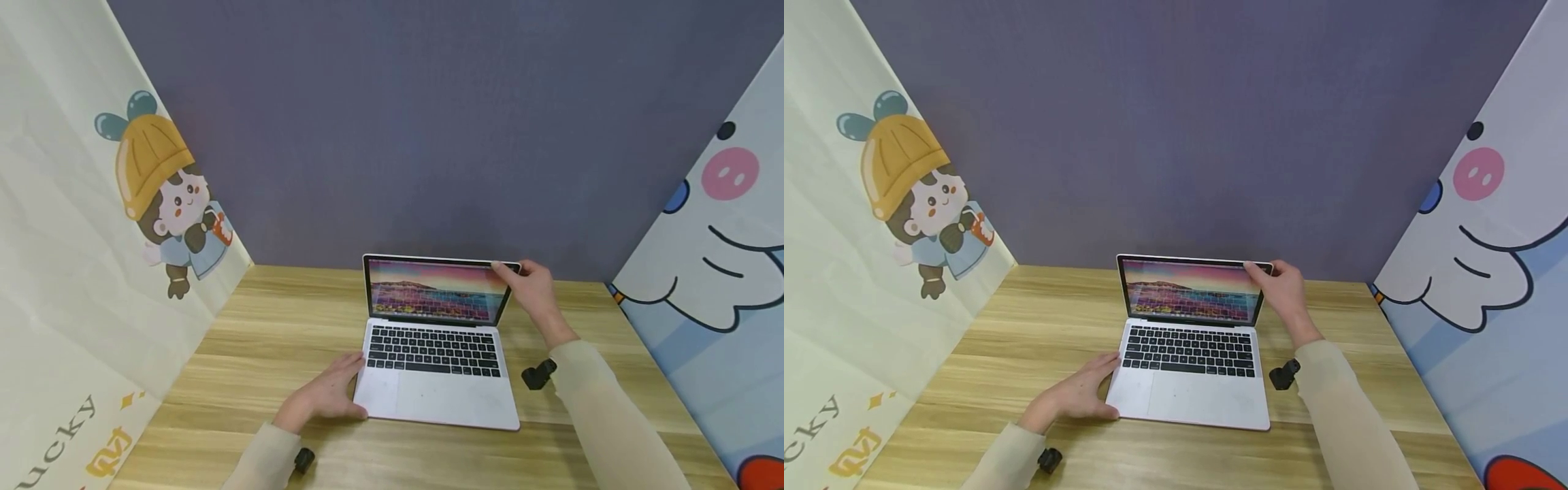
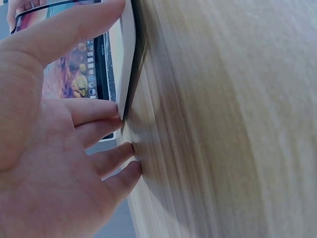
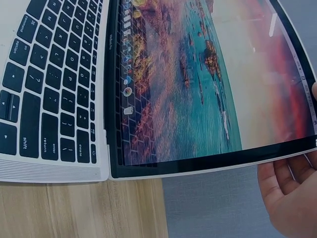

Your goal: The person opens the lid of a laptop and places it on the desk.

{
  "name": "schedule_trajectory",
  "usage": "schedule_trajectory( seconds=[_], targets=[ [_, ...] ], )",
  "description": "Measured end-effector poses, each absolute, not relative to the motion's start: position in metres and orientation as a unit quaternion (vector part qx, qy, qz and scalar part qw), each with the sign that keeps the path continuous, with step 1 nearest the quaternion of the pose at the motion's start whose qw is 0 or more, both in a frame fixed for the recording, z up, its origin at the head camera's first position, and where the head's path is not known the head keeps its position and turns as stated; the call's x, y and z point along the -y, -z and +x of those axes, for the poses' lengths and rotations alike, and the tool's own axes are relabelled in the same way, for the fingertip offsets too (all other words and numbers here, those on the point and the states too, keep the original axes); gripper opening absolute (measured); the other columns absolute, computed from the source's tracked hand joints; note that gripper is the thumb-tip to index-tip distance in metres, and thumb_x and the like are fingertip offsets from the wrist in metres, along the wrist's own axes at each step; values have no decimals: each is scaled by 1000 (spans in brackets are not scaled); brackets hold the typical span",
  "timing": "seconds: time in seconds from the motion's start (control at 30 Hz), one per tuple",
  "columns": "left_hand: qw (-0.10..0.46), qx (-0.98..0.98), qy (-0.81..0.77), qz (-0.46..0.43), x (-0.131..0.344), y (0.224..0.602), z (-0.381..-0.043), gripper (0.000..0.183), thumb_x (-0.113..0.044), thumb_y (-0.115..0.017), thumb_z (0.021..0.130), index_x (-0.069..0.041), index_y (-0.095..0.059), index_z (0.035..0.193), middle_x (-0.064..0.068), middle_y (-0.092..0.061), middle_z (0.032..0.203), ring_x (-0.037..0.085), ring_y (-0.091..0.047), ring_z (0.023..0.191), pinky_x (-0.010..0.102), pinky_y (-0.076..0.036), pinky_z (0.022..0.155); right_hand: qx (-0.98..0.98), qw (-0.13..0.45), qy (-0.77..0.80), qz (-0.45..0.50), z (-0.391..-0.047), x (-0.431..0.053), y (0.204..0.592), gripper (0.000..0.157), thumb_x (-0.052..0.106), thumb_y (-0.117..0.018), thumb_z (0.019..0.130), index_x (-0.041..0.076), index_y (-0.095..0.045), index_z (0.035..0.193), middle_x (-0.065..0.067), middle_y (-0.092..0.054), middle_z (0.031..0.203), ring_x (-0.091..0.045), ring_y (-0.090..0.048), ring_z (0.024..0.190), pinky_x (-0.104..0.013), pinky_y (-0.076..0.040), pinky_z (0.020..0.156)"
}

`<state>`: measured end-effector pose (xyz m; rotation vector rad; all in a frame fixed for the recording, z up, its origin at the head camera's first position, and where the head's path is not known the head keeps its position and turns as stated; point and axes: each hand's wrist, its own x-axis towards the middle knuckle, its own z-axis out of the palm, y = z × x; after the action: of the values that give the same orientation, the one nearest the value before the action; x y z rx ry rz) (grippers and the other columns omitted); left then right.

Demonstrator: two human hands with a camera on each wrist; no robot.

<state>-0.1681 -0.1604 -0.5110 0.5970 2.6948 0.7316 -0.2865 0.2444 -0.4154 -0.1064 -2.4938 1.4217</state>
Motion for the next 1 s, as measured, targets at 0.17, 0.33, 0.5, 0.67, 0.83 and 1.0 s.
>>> schedule_trajectory(
  seconds=[0.17, 0.33, 0.5, 0.67, 0.83, 1.0],
  targets=[
    [141, -935, -252, 206, 160, 512, -168, 108, -40, -88, 70, 7, -37, 153, 21, -30, 163, 43, -24, 150, 57, -24, 120, 856, 136, -497, -32, -289, -244, 414, 68, 70, -67, 85, 7, -42, 76, -6, -36, 67, -24, -35, 60, -36, -32, 54],
    [143, -935, -254, 203, 160, 512, -169, 108, -41, -88, 70, 6, -37, 153, 20, -29, 163, 43, -24, 150, 58, -24, 120, 852, 136, -504, -30, -293, -244, 415, 70, 71, -67, 83, 8, -40, 75, -5, -35, 66, -23, -34, 60, -36, -32, 54],
    [143, -935, -252, 203, 161, 512, -169, 108, -41, -88, 70, 6, -37, 153, 20, -30, 163, 43, -24, 150, 57, -25, 120, 852, 134, -505, -25, -296, -244, 416, 70, 71, -67, 84, 8, -37, 74, -4, -32, 64, -23, -32, 58, -37, -31, 54],
    [142, -936, -248, 205, 161, 512, -169, 108, -41, -88, 70, 6, -37, 153, 20, -30, 163, 43, -24, 150, 57, -24, 121, 854, 134, -503, -30, -298, -244, 416, 70, 70, -66, 86, 8, -36, 74, -4, -31, 64, -22, -31, 58, -36, -31, 54],
    [139, -934, -251, 212, 160, 511, -169, 107, -38, -88, 70, 8, -37, 152, 22, -31, 162, 44, -25, 149, 58, -24, 120, 856, 125, -500, -42, -300, -244, 416, 69, 72, -64, 85, 8, -40, 76, -5, -36, 68, -23, -35, 61, -36, -33, 55],
    [138, -935, -249, 212, 160, 512, -169, 107, -39, -88, 70, 7, -37, 152, 21, -31, 162, 44, -24, 150, 57, -24, 121, 856, 114, -501, -47, -301, -244, 416, 69, 75, -63, 84, 7, -48, 82, -8, -43, 73, -24, -39, 64, -37, -35, 55]
  ],
)
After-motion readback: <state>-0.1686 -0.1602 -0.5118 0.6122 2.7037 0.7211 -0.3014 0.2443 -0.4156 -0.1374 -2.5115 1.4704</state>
